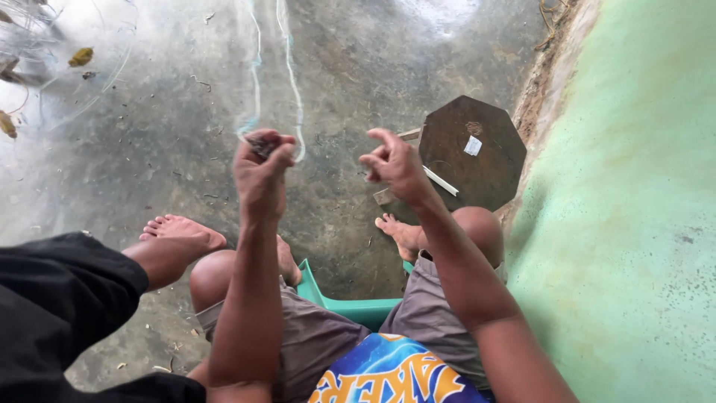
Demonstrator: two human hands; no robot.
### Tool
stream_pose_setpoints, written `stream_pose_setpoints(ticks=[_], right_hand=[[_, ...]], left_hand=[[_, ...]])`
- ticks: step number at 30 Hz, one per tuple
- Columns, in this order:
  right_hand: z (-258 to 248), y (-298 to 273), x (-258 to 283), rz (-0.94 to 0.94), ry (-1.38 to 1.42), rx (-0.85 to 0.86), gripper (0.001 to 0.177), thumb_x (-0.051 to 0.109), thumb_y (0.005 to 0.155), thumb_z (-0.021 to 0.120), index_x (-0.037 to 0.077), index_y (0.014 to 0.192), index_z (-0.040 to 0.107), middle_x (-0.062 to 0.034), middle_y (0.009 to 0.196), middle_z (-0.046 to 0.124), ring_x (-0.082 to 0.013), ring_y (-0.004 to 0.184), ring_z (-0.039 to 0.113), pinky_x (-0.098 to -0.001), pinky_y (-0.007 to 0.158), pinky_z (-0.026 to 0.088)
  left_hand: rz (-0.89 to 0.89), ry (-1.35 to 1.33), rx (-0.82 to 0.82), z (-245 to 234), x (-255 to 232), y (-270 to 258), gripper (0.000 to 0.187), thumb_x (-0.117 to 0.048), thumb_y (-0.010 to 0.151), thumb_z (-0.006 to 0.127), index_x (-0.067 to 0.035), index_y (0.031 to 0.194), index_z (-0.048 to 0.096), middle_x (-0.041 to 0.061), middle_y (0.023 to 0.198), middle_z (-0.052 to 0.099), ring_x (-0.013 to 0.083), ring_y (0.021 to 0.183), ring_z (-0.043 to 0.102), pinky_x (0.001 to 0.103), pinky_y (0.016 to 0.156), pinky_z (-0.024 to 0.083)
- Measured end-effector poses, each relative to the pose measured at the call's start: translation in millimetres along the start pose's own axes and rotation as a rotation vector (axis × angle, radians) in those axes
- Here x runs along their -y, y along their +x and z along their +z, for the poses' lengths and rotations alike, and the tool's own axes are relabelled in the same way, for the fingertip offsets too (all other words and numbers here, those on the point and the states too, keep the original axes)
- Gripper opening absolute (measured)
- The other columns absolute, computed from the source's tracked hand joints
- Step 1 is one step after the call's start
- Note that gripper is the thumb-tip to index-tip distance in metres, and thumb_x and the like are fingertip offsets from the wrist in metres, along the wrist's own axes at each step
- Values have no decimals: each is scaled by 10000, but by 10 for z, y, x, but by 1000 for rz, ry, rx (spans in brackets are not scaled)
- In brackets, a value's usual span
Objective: Weaving a fishing net using a wooden shuttle
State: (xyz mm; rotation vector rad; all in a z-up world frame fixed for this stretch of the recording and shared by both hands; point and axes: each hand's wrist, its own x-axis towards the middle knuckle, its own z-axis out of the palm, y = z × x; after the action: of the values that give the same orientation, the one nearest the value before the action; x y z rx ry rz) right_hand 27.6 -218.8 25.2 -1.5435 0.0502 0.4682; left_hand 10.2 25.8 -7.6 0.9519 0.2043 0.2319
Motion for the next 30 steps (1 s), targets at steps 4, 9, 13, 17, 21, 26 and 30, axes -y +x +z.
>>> stream_pose_setpoints(ticks=[4,9,13,17,21,26,30], right_hand=[[-371,-1,-243,-69,-416,-254,416,28,922,798,-58,1295,633,-149,719,748,-206,547,738,-312,495,637],[-1051,-243,-131,-199,-286,-415,274,36,961,791,-5,1217,702,-157,756,752,-204,605,761,-301,558,674],[-1748,-539,-190,-356,-150,-562,251,52,1058,715,-50,1274,638,-168,865,728,-219,708,776,-313,625,701],[-2111,-662,-561,-337,-146,-630,247,51,1049,685,-63,1258,618,-166,856,709,-213,680,760,-316,607,688],[-2285,-746,-1034,92,-581,-725,431,230,1007,724,67,1385,597,-109,1110,697,-227,917,731,-339,733,601],[-1919,-916,-1402,-217,-796,-950,140,129,1071,624,36,1166,667,-130,1042,712,-204,813,676,-292,650,599],[-1392,-767,-1436,-486,-866,-657,46,39,1009,697,10,1041,711,-146,954,735,-232,831,700,-317,741,620]], left_hand=[[28,-133,-104,-177,-67,146,288,121,893,754,-48,1095,637,136,956,756,118,736,706,188,614,582],[-16,-185,-100,-126,-128,206,250,100,930,741,-65,1085,636,157,968,754,139,712,706,205,623,600],[-70,-176,-98,-20,-144,219,219,57,953,747,-90,1083,649,163,966,767,156,660,707,228,630,603],[-112,-154,-55,215,-229,166,192,36,958,729,-97,1064,641,161,957,765,135,659,691,231,663,605],[-195,-39,-141,321,-283,129,141,10,950,682,-129,969,662,113,942,750,82,641,611,201,632,537],[-226,-37,-173,381,-261,121,130,-10,921,697,-132,950,662,101,945,743,83,639,610,191,637,523],[-231,-29,-151,416,-188,109,119,-9,920,696,-116,966,671,110,937,752,97,644,623,210,625,535]])
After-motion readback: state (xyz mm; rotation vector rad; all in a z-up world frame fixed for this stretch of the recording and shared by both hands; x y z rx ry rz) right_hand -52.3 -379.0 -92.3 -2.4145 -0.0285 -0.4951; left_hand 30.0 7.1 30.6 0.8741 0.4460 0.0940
